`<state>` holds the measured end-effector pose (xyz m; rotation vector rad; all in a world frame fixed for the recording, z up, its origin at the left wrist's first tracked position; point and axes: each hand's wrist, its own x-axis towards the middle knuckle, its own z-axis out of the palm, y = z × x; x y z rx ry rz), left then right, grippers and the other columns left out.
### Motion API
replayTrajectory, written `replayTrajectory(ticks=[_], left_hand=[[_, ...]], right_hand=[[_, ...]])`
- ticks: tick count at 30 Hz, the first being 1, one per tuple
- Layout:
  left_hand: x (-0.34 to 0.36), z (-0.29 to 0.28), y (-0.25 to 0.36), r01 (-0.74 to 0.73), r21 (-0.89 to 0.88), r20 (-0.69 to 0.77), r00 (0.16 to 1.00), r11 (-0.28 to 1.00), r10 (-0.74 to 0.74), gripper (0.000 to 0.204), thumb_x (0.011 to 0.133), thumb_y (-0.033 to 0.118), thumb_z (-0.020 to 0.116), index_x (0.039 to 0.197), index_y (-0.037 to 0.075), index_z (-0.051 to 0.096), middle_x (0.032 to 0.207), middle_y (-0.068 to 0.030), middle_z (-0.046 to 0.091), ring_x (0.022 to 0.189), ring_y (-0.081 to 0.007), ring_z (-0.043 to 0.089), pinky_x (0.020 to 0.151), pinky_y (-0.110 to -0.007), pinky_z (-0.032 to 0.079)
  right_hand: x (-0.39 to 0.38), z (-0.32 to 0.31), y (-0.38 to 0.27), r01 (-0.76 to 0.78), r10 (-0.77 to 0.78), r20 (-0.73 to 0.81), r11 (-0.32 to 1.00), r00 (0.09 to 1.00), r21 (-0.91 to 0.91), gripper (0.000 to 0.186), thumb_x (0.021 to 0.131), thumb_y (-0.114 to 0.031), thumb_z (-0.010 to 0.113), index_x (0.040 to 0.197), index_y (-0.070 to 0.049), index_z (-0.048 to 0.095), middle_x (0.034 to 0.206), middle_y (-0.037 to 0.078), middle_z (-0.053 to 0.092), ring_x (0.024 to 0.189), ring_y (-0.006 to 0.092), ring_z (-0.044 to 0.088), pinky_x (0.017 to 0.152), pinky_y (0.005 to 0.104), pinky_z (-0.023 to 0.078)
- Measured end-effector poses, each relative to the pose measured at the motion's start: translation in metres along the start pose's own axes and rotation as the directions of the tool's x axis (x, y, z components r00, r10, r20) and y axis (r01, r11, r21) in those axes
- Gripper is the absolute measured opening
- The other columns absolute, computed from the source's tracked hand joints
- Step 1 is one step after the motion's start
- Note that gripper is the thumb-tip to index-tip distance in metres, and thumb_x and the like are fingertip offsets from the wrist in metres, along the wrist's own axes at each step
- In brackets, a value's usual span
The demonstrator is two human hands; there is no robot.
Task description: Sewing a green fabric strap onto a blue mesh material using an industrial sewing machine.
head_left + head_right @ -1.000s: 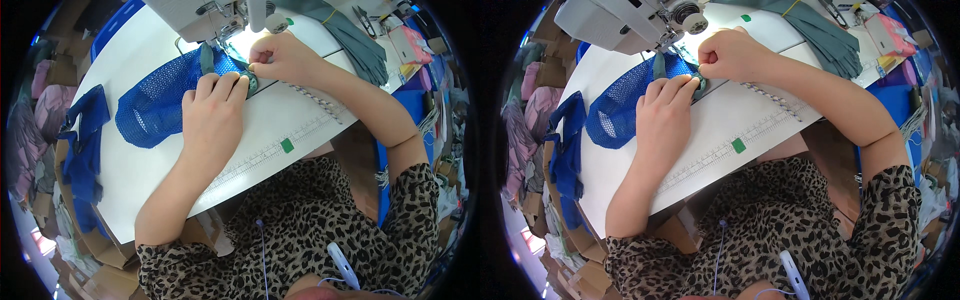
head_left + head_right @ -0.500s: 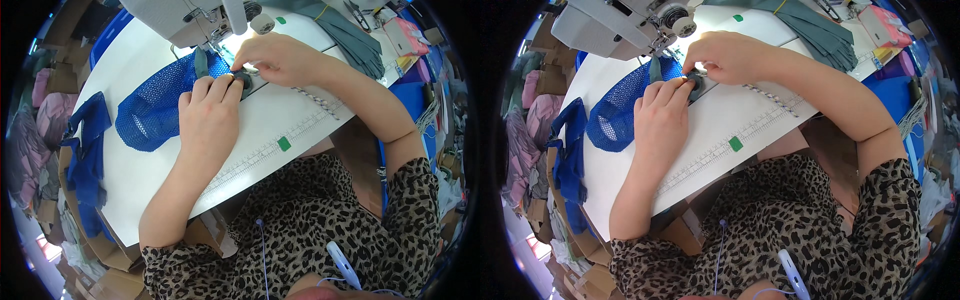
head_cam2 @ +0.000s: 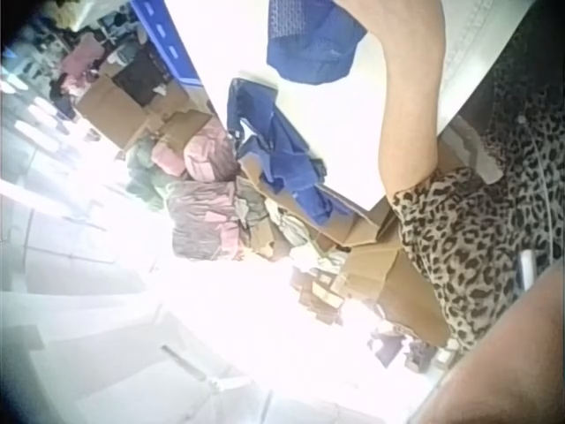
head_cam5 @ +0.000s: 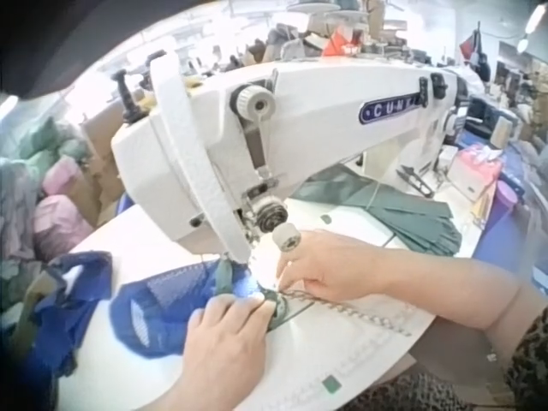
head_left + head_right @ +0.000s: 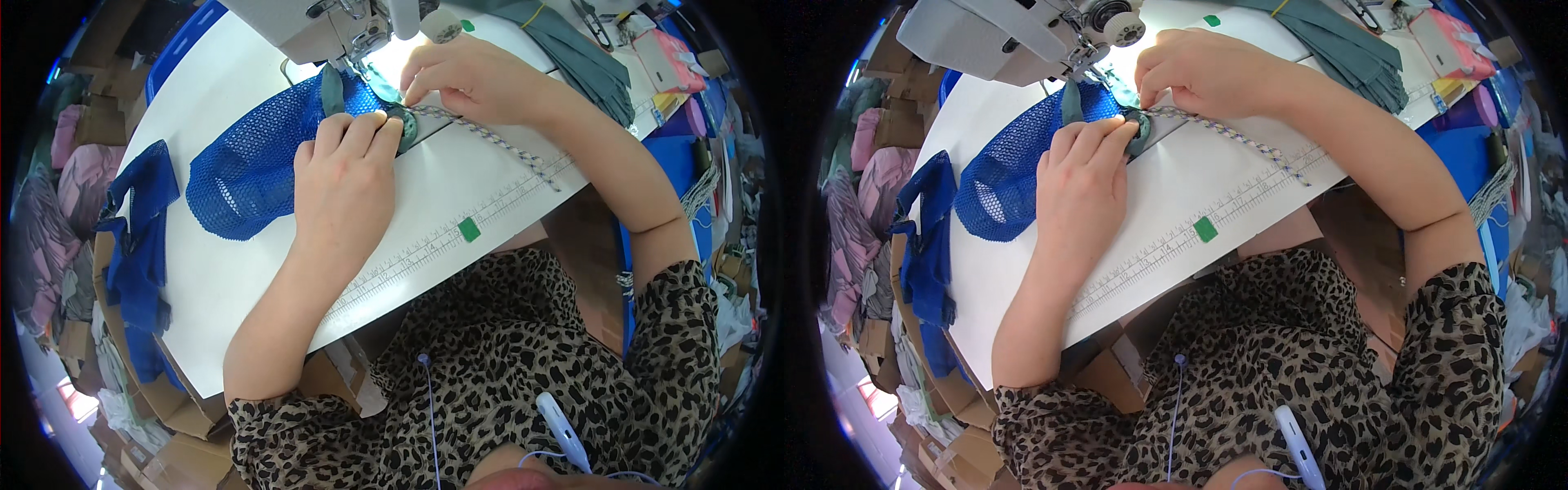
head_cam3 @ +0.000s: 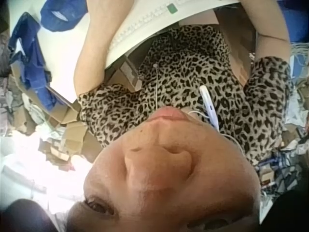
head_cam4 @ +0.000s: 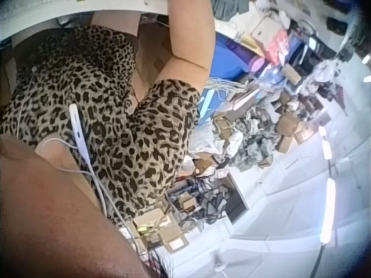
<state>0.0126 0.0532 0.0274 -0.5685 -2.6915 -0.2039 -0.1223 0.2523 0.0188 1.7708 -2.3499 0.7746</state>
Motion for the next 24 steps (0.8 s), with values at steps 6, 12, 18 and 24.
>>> replayTrajectory(ticks=[6, 12, 18, 24], left_hand=[[-0.003, 0.000, 0.000, 0.004, -0.032, -0.006, 1.000, 0.999, -0.004, 0.032, 0.079, 0.007, 0.065, 0.111, 0.008, 0.068, 0.113, -0.0008, 0.066, 0.106, -0.0202, 0.057, 0.081, -0.034, 0.045], [-0.002, -0.001, -0.002, 0.009, -0.051, -0.006, 1.000, 0.999, -0.009, 0.032, 0.079, 0.007, 0.065, 0.111, 0.008, 0.069, 0.113, -0.0015, 0.066, 0.106, -0.0211, 0.057, 0.083, -0.035, 0.046], [-0.001, 0.000, -0.003, 0.002, -0.054, -0.005, 1.000, 0.999, -0.002, 0.032, 0.079, 0.006, 0.065, 0.110, 0.008, 0.070, 0.113, -0.0018, 0.067, 0.107, -0.0214, 0.057, 0.083, -0.035, 0.046], [0.000, -0.003, -0.001, 0.003, -0.042, 0.004, 1.000, 0.999, -0.002, 0.032, 0.079, 0.006, 0.065, 0.110, 0.008, 0.071, 0.113, -0.0022, 0.066, 0.108, -0.0218, 0.057, 0.083, -0.036, 0.046]], right_hand=[[-0.002, -0.002, 0.000, -0.038, 0.033, 0.047, 0.992, 0.998, 0.122, 0.024, 0.077, 0.008, 0.058, 0.090, -0.006, 0.072, 0.109, 0.003, 0.069, 0.101, 0.0209, 0.064, 0.085, 0.0340, 0.051], [0.000, -0.001, -0.001, -0.054, 0.048, 0.046, 0.988, 0.998, 0.145, 0.025, 0.077, 0.009, 0.057, 0.091, -0.004, 0.073, 0.105, 0.004, 0.069, 0.100, 0.0225, 0.064, 0.087, 0.0340, 0.051], [-0.001, 0.002, 0.006, -0.038, 0.028, 0.040, 0.959, 0.999, 0.281, 0.027, 0.077, 0.011, 0.053, 0.091, -0.002, 0.072, 0.105, 0.006, 0.069, 0.100, 0.0235, 0.063, 0.088, 0.0345, 0.051], [0.001, -0.001, 0.005, -0.035, 0.016, 0.067, 0.955, 0.998, 0.295, 0.026, 0.079, 0.009, 0.052, 0.094, -0.003, 0.070, 0.102, 0.006, 0.068, 0.098, 0.0241, 0.063, 0.088, 0.0345, 0.050]])
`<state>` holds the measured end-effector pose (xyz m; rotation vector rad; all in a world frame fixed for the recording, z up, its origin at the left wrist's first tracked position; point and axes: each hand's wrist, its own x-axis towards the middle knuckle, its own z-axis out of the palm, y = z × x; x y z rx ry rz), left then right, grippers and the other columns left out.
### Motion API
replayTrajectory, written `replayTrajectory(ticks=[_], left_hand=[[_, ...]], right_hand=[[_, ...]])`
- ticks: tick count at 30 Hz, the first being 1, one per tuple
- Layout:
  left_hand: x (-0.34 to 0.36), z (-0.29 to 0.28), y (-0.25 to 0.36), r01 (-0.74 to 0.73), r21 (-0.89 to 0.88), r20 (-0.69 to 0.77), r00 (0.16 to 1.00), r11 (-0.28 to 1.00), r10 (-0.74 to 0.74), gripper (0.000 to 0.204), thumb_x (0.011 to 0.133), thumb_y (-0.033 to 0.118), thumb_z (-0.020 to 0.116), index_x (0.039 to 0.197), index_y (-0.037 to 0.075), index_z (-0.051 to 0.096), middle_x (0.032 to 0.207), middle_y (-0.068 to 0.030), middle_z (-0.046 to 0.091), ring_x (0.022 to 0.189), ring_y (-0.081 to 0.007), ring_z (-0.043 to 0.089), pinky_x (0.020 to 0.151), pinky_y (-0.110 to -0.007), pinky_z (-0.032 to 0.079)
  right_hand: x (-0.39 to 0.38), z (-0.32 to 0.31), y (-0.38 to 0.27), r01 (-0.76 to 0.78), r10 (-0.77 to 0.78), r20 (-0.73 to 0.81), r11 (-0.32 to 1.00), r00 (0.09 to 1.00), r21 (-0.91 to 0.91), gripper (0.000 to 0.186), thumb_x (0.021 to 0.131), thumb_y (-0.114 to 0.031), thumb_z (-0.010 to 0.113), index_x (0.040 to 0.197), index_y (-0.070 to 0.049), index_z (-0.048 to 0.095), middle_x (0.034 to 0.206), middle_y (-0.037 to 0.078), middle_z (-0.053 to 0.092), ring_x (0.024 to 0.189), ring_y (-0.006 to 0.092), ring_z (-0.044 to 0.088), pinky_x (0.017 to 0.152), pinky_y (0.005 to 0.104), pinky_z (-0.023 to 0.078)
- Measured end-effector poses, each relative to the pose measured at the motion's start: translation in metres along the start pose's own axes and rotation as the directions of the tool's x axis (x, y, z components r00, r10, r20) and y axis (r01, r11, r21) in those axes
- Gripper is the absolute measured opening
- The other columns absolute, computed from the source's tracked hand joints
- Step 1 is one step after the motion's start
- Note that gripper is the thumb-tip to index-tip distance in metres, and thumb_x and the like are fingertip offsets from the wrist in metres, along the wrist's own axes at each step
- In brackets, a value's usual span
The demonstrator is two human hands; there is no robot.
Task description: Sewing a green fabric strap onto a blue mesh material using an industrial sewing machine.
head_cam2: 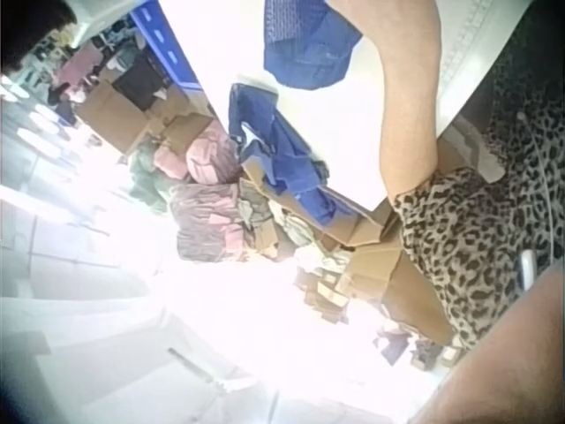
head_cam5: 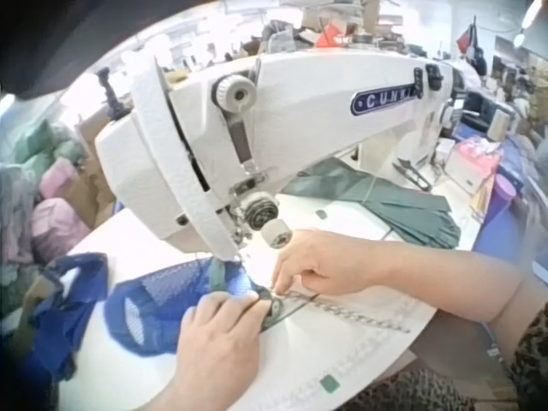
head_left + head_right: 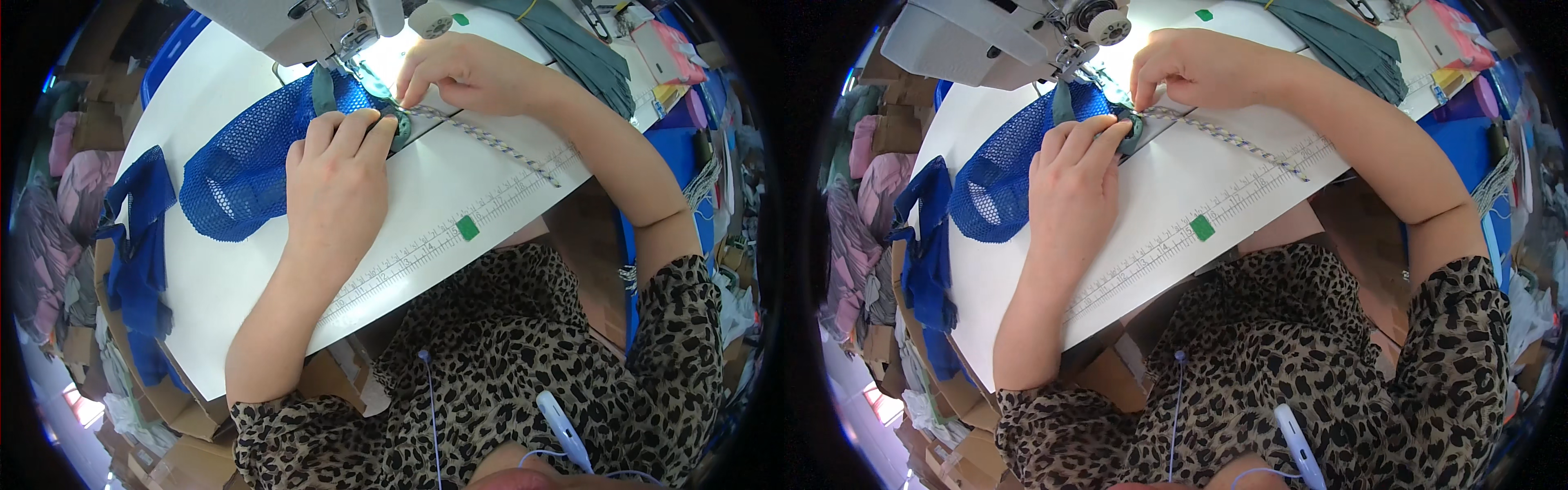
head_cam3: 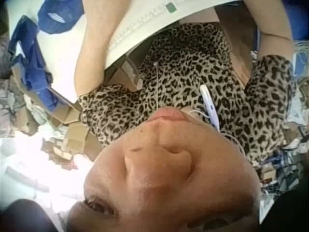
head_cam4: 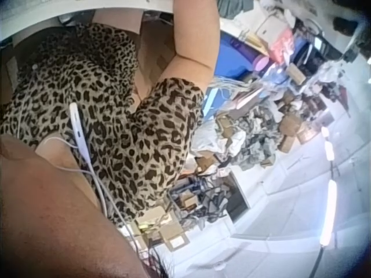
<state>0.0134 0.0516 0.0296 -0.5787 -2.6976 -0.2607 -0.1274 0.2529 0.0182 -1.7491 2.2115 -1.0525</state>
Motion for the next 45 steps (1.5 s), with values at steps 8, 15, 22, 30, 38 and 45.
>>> replayTrajectory(ticks=[8, 15, 22, 30, 38, 45], left_hand=[[0.000, 0.000, 0.002, 0.028, 0.020, 0.018, 0.999, 0.999, -0.028, 0.032, 0.078, 0.006, 0.066, 0.110, 0.008, 0.071, 0.110, -0.0032, 0.064, 0.108, -0.0219, 0.057, 0.082, -0.037, 0.045], [0.000, -0.001, 0.001, 0.011, 0.008, 0.007, 1.000, 1.000, -0.011, 0.032, 0.078, 0.006, 0.067, 0.109, 0.008, 0.071, 0.105, -0.0035, 0.064, 0.107, -0.0221, 0.057, 0.082, -0.036, 0.044], [0.000, 0.000, 0.001, 0.003, 0.009, 0.012, 1.000, 1.000, -0.003, 0.032, 0.079, 0.005, 0.065, 0.110, 0.007, 0.071, 0.105, -0.0042, 0.063, 0.107, -0.0218, 0.057, 0.081, -0.036, 0.044], [-0.001, 0.001, 0.002, -0.023, 0.025, 0.020, 1.000, 0.999, 0.022, 0.031, 0.082, 0.007, 0.063, 0.112, 0.005, 0.067, 0.114, -0.0050, 0.061, 0.107, -0.0208, 0.057, 0.082, -0.035, 0.045], [0.001, -0.001, 0.001, -0.080, 0.030, 0.022, 0.997, 0.996, 0.080, 0.028, 0.082, 0.008, 0.062, 0.110, 0.004, 0.066, 0.115, -0.0026, 0.064, 0.102, -0.0181, 0.059, 0.080, -0.033, 0.045], [0.005, -0.005, 0.001, -0.052, -0.006, 0.045, 0.998, 0.999, 0.053, 0.030, 0.079, 0.005, 0.065, 0.109, 0.006, 0.066, 0.113, -0.0037, 0.066, 0.100, -0.0194, 0.061, 0.081, -0.034, 0.045]], right_hand=[[0.000, 0.014, -0.004, 0.030, -0.037, -0.101, 0.997, 0.994, -0.072, 0.028, 0.080, 0.004, 0.054, 0.101, -0.007, 0.068, 0.108, 0.005, 0.063, 0.101, 0.0235, 0.058, 0.090, 0.0357, 0.047], [0.002, 0.013, -0.012, 0.045, -0.064, -0.057, 0.957, 0.996, -0.287, 0.024, 0.078, 0.002, 0.056, 0.095, -0.009, 0.069, 0.103, 0.001, 0.063, 0.096, 0.0219, 0.055, 0.091, 0.0361, 0.045], [0.001, 0.013, -0.012, 0.010, -0.018, -0.041, 0.978, 0.999, -0.208, 0.028, 0.076, 0.007, 0.054, 0.097, -0.004, 0.069, 0.110, 0.005, 0.064, 0.103, 0.0244, 0.058, 0.095, 0.0386, 0.045], [-0.001, 0.014, -0.020, 0.013, -0.030, -0.061, 0.964, 0.998, -0.264, 0.028, 0.077, 0.002, 0.054, 0.097, -0.009, 0.070, 0.105, 0.002, 0.063, 0.099, 0.0222, 0.056, 0.093, 0.0385, 0.044], [-0.004, 0.005, -0.019, -0.118, 0.118, 0.000, 0.993, 0.993, -0.026, 0.033, 0.078, 0.007, 0.053, 0.103, -0.006, 0.069, 0.110, 0.004, 0.064, 0.104, 0.0233, 0.057, 0.094, 0.0360, 0.045], [-0.005, 0.012, -0.009, -0.029, 0.020, -0.072, 0.990, 0.997, -0.135, 0.038, 0.075, 0.011, 0.046, 0.102, -0.006, 0.068, 0.121, 0.005, 0.064, 0.113, 0.0252, 0.056, 0.101, 0.0379, 0.043]])
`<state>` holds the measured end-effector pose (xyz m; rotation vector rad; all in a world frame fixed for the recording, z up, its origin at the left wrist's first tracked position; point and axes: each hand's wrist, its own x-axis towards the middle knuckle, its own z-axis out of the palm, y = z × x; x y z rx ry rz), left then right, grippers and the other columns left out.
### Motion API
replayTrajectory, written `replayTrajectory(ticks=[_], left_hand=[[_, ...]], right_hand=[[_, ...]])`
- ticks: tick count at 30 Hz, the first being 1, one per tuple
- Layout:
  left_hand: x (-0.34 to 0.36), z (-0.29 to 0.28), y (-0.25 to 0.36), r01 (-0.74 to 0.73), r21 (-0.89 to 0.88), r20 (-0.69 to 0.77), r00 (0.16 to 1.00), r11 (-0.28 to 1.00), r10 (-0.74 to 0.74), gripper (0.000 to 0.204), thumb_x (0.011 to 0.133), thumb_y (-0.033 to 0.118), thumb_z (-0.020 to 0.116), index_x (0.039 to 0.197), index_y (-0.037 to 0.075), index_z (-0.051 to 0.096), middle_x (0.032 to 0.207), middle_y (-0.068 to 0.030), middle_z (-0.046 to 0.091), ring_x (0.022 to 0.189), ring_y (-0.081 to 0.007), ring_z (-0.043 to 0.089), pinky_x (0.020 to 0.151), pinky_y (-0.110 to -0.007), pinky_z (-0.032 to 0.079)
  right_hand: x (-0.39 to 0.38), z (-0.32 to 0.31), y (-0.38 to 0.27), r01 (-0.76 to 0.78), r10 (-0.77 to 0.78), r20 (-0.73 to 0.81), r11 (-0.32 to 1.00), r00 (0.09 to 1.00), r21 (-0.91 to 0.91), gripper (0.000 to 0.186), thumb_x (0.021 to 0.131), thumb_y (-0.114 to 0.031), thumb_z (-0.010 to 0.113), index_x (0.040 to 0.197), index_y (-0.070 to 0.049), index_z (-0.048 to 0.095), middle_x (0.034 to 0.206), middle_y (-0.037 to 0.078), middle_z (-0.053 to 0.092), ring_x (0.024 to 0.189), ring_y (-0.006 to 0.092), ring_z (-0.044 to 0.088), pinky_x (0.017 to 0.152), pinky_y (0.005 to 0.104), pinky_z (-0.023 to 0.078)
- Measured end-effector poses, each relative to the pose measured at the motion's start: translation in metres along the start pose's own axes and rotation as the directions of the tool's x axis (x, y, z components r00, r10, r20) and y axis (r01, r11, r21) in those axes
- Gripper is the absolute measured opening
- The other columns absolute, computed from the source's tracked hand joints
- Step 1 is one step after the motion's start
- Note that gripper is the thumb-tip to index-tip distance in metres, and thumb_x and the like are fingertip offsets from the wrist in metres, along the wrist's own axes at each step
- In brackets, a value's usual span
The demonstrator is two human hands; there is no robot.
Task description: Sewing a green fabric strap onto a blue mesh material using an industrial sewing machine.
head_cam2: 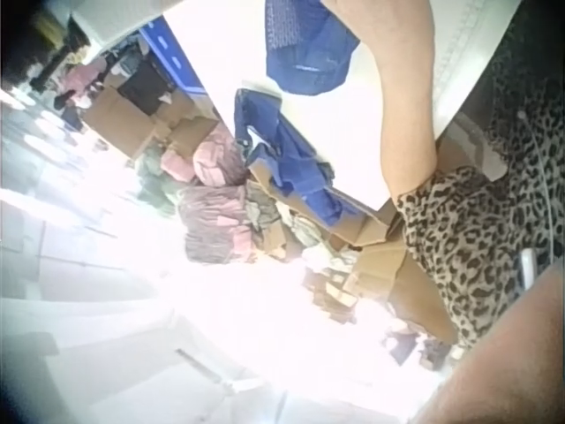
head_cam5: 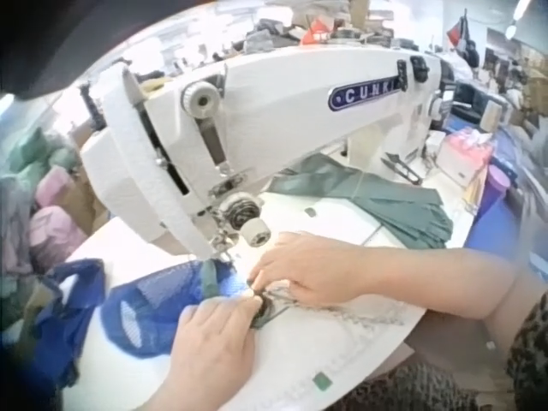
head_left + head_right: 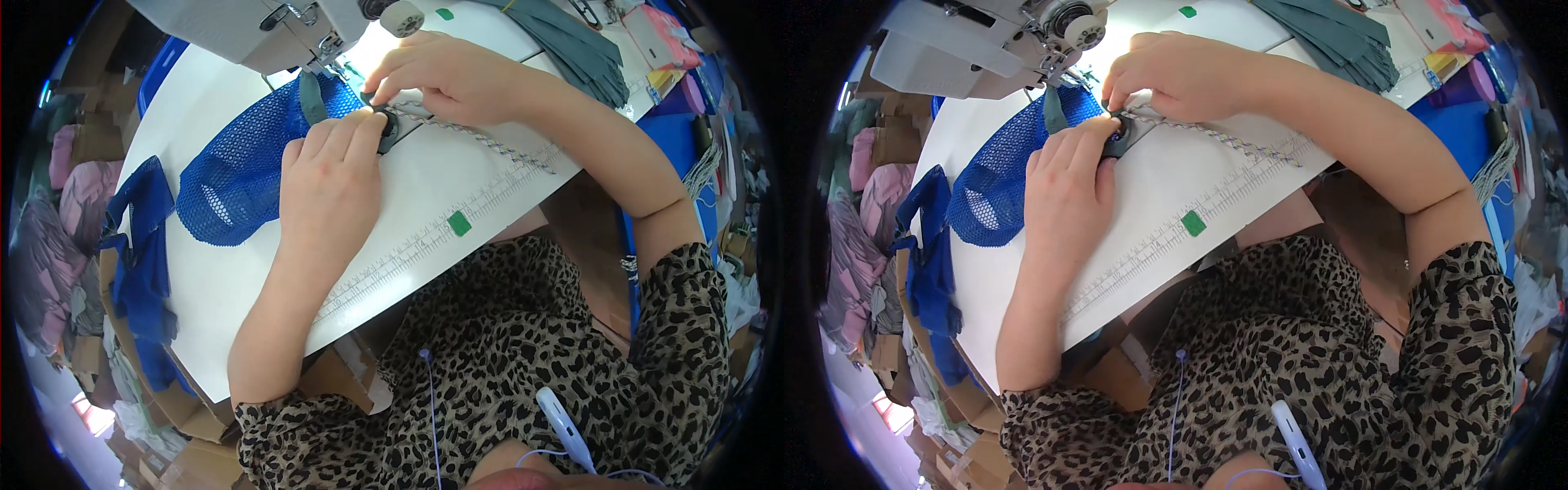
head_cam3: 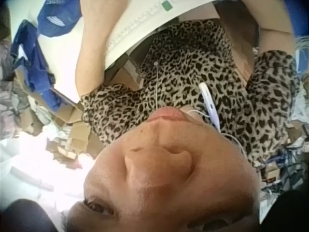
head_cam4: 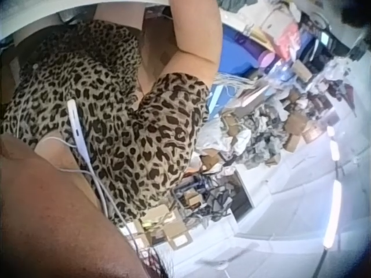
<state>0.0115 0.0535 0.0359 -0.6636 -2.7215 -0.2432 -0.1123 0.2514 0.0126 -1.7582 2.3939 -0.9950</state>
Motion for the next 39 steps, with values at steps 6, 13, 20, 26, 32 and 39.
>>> replayTrajectory(ticks=[6, 13, 20, 26, 32, 39], left_hand=[[0.002, 0.002, -0.001, -0.010, -0.038, 0.006, 1.000, 0.999, 0.011, 0.030, 0.078, 0.003, 0.067, 0.108, 0.004, 0.066, 0.115, -0.0057, 0.065, 0.103, -0.0218, 0.061, 0.085, -0.036, 0.047], [-0.001, 0.003, 0.002, 0.031, -0.027, 0.038, 0.999, 0.999, -0.030, 0.033, 0.079, 0.004, 0.068, 0.112, 0.002, 0.066, 0.120, -0.0071, 0.063, 0.107, -0.0236, 0.060, 0.087, -0.037, 0.047], [-0.002, -0.001, 0.005, 0.075, -0.107, 0.062, 0.996, 0.991, -0.068, 0.031, 0.082, 0.000, 0.065, 0.113, 0.000, 0.067, 0.123, -0.0132, 0.061, 0.107, -0.0305, 0.061, 0.094, -0.040, 0.048], [0.001, -0.001, 0.005, 0.141, -0.095, 0.099, 0.986, 0.985, -0.131, 0.032, 0.080, 0.002, 0.067, 0.111, 0.001, 0.068, 0.119, -0.0106, 0.062, 0.107, -0.0266, 0.060, 0.091, -0.039, 0.047], [0.001, 0.001, -0.001, 0.008, -0.041, 0.054, 0.999, 0.999, -0.005, 0.032, 0.081, 0.003, 0.067, 0.113, 0.002, 0.067, 0.119, -0.0073, 0.065, 0.108, -0.0245, 0.061, 0.091, -0.037, 0.046], [0.001, 0.000, 0.002, 0.006, -0.017, 0.040, 0.999, 1.000, -0.005, 0.030, 0.081, 0.003, 0.067, 0.111, 0.002, 0.067, 0.118, -0.0076, 0.067, 0.108, -0.0241, 0.062, 0.092, -0.038, 0.047]], right_hand=[[0.001, 0.000, 0.000, -0.012, 0.012, 0.003, 1.000, 1.000, -0.015, 0.041, 0.072, 0.012, 0.046, 0.099, -0.007, 0.070, 0.120, 0.005, 0.064, 0.115, 0.0253, 0.054, 0.103, 0.0385, 0.041], [-0.001, 0.004, -0.003, -0.061, 0.061, 0.002, 0.997, 0.998, 0.043, 0.040, 0.072, 0.012, 0.046, 0.096, -0.007, 0.070, 0.119, 0.003, 0.065, 0.109, 0.0247, 0.054, 0.100, 0.0378, 0.042], [0.001, 0.003, -0.005, -0.081, 0.082, -0.005, 0.995, 0.997, 0.065, 0.038, 0.073, 0.013, 0.046, 0.094, -0.006, 0.071, 0.116, 0.002, 0.066, 0.107, 0.0231, 0.054, 0.098, 0.0369, 0.042], [0.003, 0.003, -0.002, -0.100, 0.099, 0.017, 0.991, 0.995, 0.093, 0.036, 0.073, 0.012, 0.047, 0.093, -0.006, 0.070, 0.115, 0.003, 0.067, 0.109, 0.0237, 0.054, 0.099, 0.0379, 0.043], [0.002, 0.003, 0.006, -0.089, 0.090, 0.003, 0.978, 0.996, 0.188, 0.034, 0.076, 0.011, 0.047, 0.094, -0.005, 0.069, 0.117, 0.004, 0.066, 0.110, 0.0236, 0.055, 0.096, 0.0377, 0.045], [0.000, -0.005, 0.008, -0.057, 0.059, -0.021, 0.994, 0.998, 0.094, 0.022, 0.082, 0.008, 0.051, 0.088, -0.004, 0.068, 0.107, 0.005, 0.065, 0.106, 0.0221, 0.057, 0.092, 0.0346, 0.048]])
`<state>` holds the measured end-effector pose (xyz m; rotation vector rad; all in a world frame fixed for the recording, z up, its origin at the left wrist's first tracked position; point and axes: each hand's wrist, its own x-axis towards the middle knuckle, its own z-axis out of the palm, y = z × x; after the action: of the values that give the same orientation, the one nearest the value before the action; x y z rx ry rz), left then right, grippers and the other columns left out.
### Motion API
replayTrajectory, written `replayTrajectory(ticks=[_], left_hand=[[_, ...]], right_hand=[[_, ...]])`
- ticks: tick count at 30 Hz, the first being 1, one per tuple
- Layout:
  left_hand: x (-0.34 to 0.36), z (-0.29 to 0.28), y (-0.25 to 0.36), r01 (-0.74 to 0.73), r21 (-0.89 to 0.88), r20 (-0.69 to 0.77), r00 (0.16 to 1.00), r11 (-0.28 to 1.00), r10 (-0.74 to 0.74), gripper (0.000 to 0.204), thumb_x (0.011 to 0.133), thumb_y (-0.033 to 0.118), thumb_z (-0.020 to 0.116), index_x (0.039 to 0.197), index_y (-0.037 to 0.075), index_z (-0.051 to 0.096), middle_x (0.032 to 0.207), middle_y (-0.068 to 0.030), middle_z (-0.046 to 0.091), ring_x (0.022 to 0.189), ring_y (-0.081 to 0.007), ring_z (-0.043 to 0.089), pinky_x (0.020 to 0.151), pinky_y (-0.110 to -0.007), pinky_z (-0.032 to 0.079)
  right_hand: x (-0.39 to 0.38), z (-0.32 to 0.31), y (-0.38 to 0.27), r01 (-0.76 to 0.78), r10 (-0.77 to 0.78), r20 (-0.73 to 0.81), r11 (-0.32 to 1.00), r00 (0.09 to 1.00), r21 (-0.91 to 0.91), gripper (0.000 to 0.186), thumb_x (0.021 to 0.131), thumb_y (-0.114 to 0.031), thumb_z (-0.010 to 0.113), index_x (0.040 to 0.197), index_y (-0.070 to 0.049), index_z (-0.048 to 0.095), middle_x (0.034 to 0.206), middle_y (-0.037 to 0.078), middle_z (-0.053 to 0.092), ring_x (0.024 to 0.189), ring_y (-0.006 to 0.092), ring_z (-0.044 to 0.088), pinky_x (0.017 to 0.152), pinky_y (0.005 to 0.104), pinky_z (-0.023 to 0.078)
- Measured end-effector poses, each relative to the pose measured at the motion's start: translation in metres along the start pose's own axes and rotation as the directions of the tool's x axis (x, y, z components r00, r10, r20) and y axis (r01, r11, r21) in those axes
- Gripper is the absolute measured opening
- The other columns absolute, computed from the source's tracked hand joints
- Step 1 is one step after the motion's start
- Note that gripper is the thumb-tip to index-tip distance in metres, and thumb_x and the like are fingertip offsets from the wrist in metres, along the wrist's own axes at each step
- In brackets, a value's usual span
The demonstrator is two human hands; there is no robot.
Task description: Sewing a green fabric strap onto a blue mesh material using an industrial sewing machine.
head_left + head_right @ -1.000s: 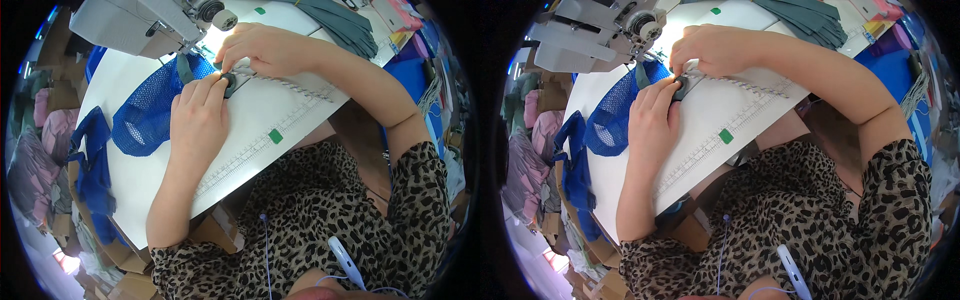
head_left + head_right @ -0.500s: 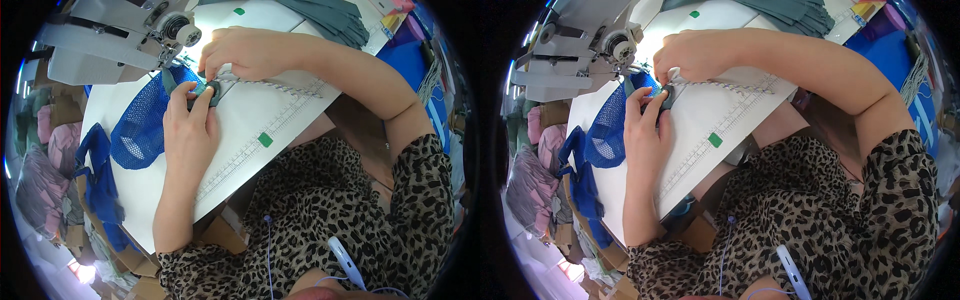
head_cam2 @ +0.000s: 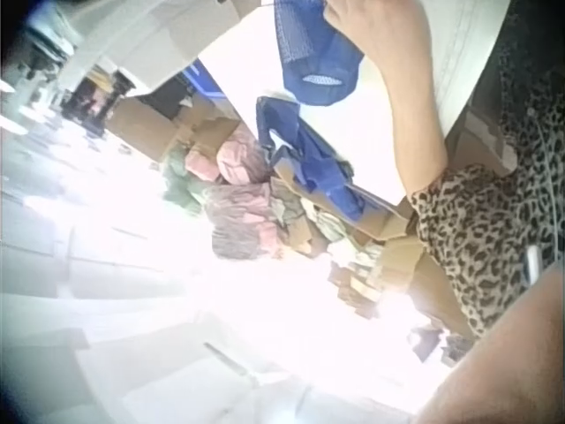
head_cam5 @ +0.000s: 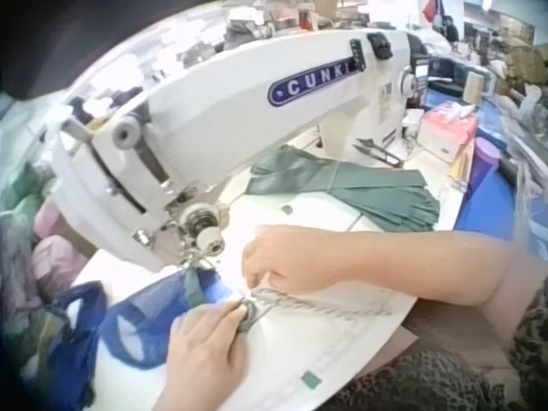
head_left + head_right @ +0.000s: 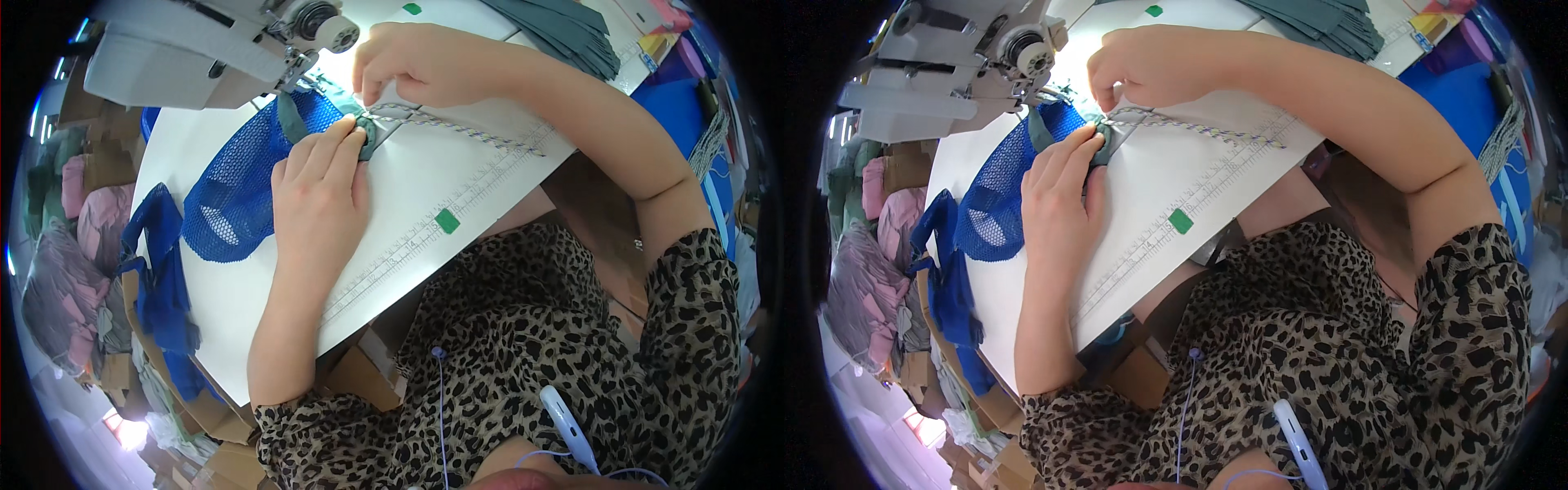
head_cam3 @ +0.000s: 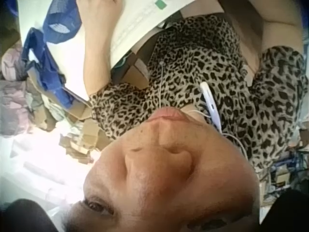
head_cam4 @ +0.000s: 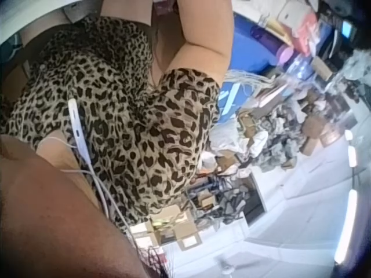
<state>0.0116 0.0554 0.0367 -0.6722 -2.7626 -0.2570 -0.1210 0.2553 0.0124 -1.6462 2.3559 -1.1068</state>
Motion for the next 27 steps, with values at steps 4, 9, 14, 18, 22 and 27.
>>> replayTrajectory(ticks=[4, 9, 14, 18, 22, 27], left_hand=[[-0.002, 0.004, -0.002, -0.011, -0.011, -0.010, 1.000, 1.000, 0.011, 0.030, 0.081, 0.006, 0.069, 0.111, 0.002, 0.067, 0.120, -0.0066, 0.065, 0.108, -0.0224, 0.061, 0.089, -0.036, 0.046], [-0.002, 0.004, -0.003, -0.019, -0.037, -0.015, 1.000, 0.999, 0.019, 0.030, 0.081, 0.005, 0.069, 0.110, 0.000, 0.066, 0.120, -0.0081, 0.065, 0.108, -0.0233, 0.061, 0.089, -0.037, 0.047], [-0.002, 0.003, -0.002, -0.003, -0.052, -0.003, 1.000, 0.999, 0.003, 0.030, 0.080, 0.004, 0.068, 0.110, 0.000, 0.066, 0.119, -0.0089, 0.065, 0.108, -0.0237, 0.061, 0.089, -0.038, 0.048], [0.001, 0.001, -0.001, 0.009, -0.079, -0.018, 1.000, 0.997, -0.010, 0.028, 0.081, 0.002, 0.067, 0.109, -0.001, 0.067, 0.115, -0.0108, 0.065, 0.106, -0.0268, 0.062, 0.090, -0.038, 0.049], [-0.003, 0.002, 0.002, 0.100, -0.107, 0.016, 0.995, 0.989, -0.099, 0.030, 0.081, 0.003, 0.068, 0.111, -0.001, 0.067, 0.116, -0.0142, 0.060, 0.105, -0.0283, 0.061, 0.089, -0.039, 0.048], [-0.003, 0.001, 0.002, 0.119, -0.108, 0.040, 0.993, 0.987, -0.115, 0.030, 0.082, 0.003, 0.068, 0.112, -0.001, 0.067, 0.118, -0.0144, 0.059, 0.106, -0.0284, 0.060, 0.089, -0.039, 0.048]], right_hand=[[0.001, 0.003, -0.002, 0.051, -0.051, 0.006, 0.998, 0.999, -0.049, 0.021, 0.083, 0.008, 0.052, 0.087, -0.004, 0.068, 0.104, 0.004, 0.065, 0.105, 0.0219, 0.057, 0.091, 0.0347, 0.048], [0.001, 0.004, -0.004, 0.078, -0.082, -0.085, 0.996, 0.993, -0.054, 0.025, 0.079, 0.009, 0.054, 0.092, -0.004, 0.070, 0.111, 0.003, 0.067, 0.105, 0.0226, 0.057, 0.093, 0.0341, 0.048], [0.001, 0.009, -0.007, 0.057, -0.057, -0.001, 0.994, 0.998, -0.094, 0.033, 0.077, 0.011, 0.054, 0.098, -0.006, 0.072, 0.114, 0.002, 0.067, 0.106, 0.0225, 0.057, 0.096, 0.0340, 0.047], [0.002, 0.011, -0.012, 0.036, -0.034, 0.012, 0.981, 0.999, -0.190, 0.037, 0.076, 0.013, 0.052, 0.097, -0.008, 0.073, 0.115, 0.002, 0.066, 0.108, 0.0221, 0.056, 0.098, 0.0340, 0.046], [0.004, 0.013, -0.011, 0.027, -0.026, 0.009, 0.987, 1.000, -0.158, 0.036, 0.076, 0.013, 0.051, 0.096, -0.008, 0.073, 0.115, 0.003, 0.066, 0.109, 0.0229, 0.056, 0.100, 0.0351, 0.044], [0.004, 0.013, -0.013, -0.017, 0.019, 0.016, 0.991, 1.000, -0.132, 0.037, 0.077, 0.013, 0.048, 0.096, -0.008, 0.073, 0.114, 0.003, 0.066, 0.111, 0.0236, 0.055, 0.102, 0.0365, 0.043]])
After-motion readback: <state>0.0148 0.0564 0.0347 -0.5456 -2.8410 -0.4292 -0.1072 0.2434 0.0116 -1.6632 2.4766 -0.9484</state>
